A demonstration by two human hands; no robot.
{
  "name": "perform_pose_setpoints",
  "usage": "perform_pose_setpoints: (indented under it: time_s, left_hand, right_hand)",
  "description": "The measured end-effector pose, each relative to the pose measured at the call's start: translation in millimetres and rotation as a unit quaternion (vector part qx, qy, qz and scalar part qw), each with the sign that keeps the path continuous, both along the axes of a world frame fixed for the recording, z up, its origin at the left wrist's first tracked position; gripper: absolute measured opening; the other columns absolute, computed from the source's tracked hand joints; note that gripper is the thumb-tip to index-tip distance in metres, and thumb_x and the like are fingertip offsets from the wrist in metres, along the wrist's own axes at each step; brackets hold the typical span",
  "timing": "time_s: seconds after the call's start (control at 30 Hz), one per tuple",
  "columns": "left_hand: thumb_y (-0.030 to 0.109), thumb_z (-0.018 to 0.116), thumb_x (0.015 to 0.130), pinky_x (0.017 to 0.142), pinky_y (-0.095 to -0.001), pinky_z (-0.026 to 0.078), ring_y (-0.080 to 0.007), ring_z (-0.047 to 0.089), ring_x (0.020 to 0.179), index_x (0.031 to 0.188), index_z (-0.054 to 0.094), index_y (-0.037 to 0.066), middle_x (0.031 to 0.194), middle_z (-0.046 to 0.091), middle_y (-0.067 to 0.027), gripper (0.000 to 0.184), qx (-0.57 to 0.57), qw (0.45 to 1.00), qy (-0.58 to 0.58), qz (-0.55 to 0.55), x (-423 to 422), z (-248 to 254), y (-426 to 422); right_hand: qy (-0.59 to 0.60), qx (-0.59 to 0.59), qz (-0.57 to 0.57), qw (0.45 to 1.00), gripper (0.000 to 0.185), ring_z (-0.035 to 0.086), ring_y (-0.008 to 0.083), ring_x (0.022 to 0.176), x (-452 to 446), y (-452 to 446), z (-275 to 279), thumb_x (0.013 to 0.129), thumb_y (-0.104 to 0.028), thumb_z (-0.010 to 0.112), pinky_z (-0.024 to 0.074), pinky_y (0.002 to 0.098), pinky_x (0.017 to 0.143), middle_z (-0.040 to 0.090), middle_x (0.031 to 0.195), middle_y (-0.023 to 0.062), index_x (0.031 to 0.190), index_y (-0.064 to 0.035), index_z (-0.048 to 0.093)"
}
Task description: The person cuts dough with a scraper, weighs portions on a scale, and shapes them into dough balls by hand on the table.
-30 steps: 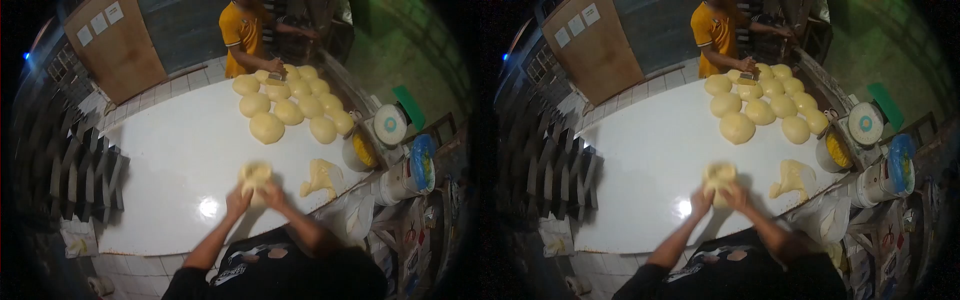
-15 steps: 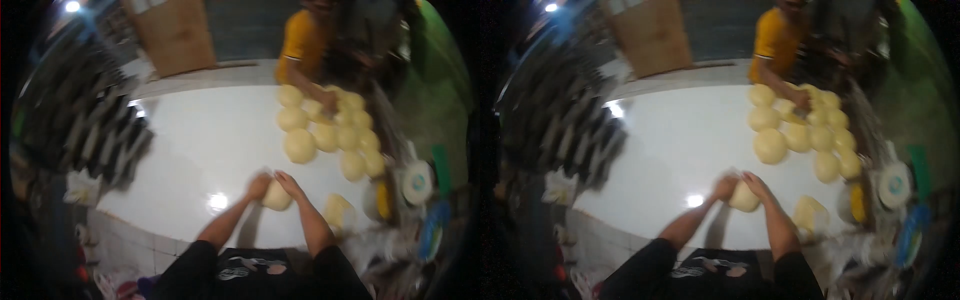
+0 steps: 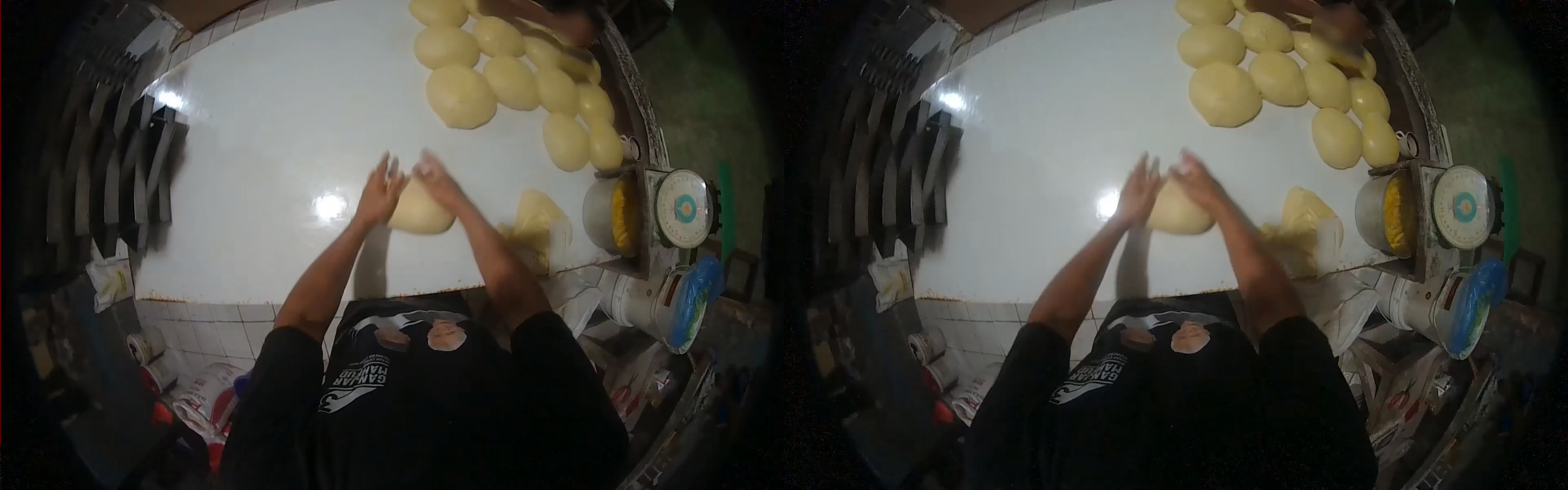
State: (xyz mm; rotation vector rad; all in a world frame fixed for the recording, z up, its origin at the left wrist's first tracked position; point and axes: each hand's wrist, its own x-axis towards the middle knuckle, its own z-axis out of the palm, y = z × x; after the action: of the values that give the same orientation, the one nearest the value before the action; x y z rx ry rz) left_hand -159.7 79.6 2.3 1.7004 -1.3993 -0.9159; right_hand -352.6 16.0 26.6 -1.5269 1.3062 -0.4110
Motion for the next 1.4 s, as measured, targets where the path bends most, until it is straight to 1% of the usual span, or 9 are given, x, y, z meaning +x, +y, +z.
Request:
perform_pose_setpoints:
  time_s: [0.17, 0.27, 0.43, 0.7, 0.77, 0.9, 0.97, 1.07, 1.4]
  left_hand:
    - [0.046, 0.052, 0.106, 0.122, -0.0424, 0.029, -0.0398, 0.031, 0.150, 0.159, 0.026, -0.001, 0.161, 0.032, -0.0270, 0.076, -0.052, 0.990, 0.010, 0.128, 21, 50, 36]
    - [0.042, 0.054, 0.105, 0.122, -0.0418, 0.027, -0.0371, 0.030, 0.152, 0.160, 0.027, 0.003, 0.163, 0.030, -0.0258, 0.073, -0.025, 0.905, 0.380, 0.189, -25, 5, 48]
    - [0.056, 0.055, 0.099, 0.113, -0.0372, 0.041, -0.0291, 0.055, 0.135, 0.146, 0.056, 0.021, 0.143, 0.061, -0.0131, 0.058, 0.183, 0.958, 0.197, -0.097, -17, 12, -25]
    - [0.050, 0.038, 0.107, 0.106, -0.0458, 0.045, -0.0376, 0.060, 0.122, 0.130, 0.064, 0.006, 0.131, 0.066, -0.0193, 0.056, 0.067, 0.978, 0.041, -0.196, -47, -21, -18]
    - [0.045, 0.033, 0.109, 0.106, -0.0481, 0.044, -0.0422, 0.058, 0.122, 0.129, 0.062, 0.002, 0.130, 0.064, -0.0243, 0.056, 0.074, 0.980, 0.081, -0.165, -42, -25, 2]
    - [0.049, 0.038, 0.108, 0.111, -0.0426, 0.042, -0.0360, 0.055, 0.134, 0.152, 0.045, 0.007, 0.144, 0.057, -0.0225, 0.062, 0.231, 0.940, 0.183, -0.173, -30, -5, 30]
    - [0.051, 0.041, 0.108, 0.114, -0.0426, 0.040, -0.0319, 0.044, 0.144, 0.164, 0.021, 0.012, 0.160, 0.040, -0.0182, 0.071, 0.200, 0.825, 0.520, 0.098, -36, 14, 39]
    - [0.053, 0.043, 0.107, 0.115, -0.0430, 0.040, -0.0333, 0.042, 0.144, 0.165, 0.003, 0.012, 0.167, 0.025, -0.0164, 0.082, 0.115, 0.897, 0.424, 0.055, 7, 46, 45]
    - [0.055, 0.071, 0.090, 0.111, -0.0420, 0.044, -0.0324, 0.052, 0.138, 0.156, 0.038, 0.004, 0.154, 0.045, -0.0248, 0.090, 0.067, 0.986, 0.134, -0.080, -73, 23, 56]
  right_hand:
    - [-0.062, -0.043, -0.245, 0.966, 0.065, 0.042, 0.0259, 0.144, -37, 4, 16, 0.110, -0.045, 0.043, 0.0324, 0.0375, 0.119, 0.042, 0.157, 0.0184, 0.155, 0.0000, 0.035]
    - [-0.274, 0.018, -0.297, 0.915, 0.061, 0.038, 0.0253, 0.146, -12, 61, -49, 0.112, -0.042, 0.039, 0.0298, 0.0369, 0.121, 0.043, 0.156, 0.0166, 0.156, -0.0011, 0.035]
    - [-0.250, 0.060, -0.221, 0.941, 0.055, 0.044, 0.0217, 0.137, -49, 108, -54, 0.111, -0.037, 0.042, 0.0323, 0.0359, 0.117, 0.048, 0.149, 0.0135, 0.152, 0.0000, 0.039]
    - [-0.160, 0.034, -0.119, 0.979, 0.046, 0.060, 0.0201, 0.116, -36, 20, 13, 0.106, -0.029, 0.053, 0.0449, 0.0339, 0.106, 0.064, 0.131, 0.0129, 0.144, -0.0022, 0.050]
    - [0.059, 0.015, -0.013, 0.998, 0.041, 0.064, 0.0215, 0.119, -17, 24, 6, 0.105, -0.035, 0.057, 0.0471, 0.0343, 0.101, 0.071, 0.122, 0.0177, 0.132, -0.0049, 0.062]
    - [-0.016, 0.033, -0.026, 0.999, 0.041, 0.066, 0.0203, 0.109, -41, 63, -5, 0.104, -0.037, 0.058, 0.0484, 0.0354, 0.098, 0.072, 0.111, 0.0168, 0.129, -0.0048, 0.063]
    - [-0.023, 0.049, -0.057, 0.997, 0.046, 0.065, 0.0207, 0.110, -51, 68, -1, 0.104, -0.037, 0.059, 0.0481, 0.0354, 0.099, 0.072, 0.113, 0.0158, 0.135, -0.0039, 0.058]
    - [-0.069, 0.003, -0.141, 0.988, 0.058, 0.064, 0.0219, 0.113, -74, 41, -28, 0.103, -0.038, 0.059, 0.0473, 0.0356, 0.100, 0.070, 0.120, 0.0143, 0.146, -0.0018, 0.045]
    - [-0.052, -0.041, -0.275, 0.959, 0.061, 0.056, 0.0294, 0.125, -58, 131, -53, 0.109, -0.048, 0.044, 0.0418, 0.0411, 0.109, 0.057, 0.138, 0.0178, 0.150, -0.0026, 0.039]
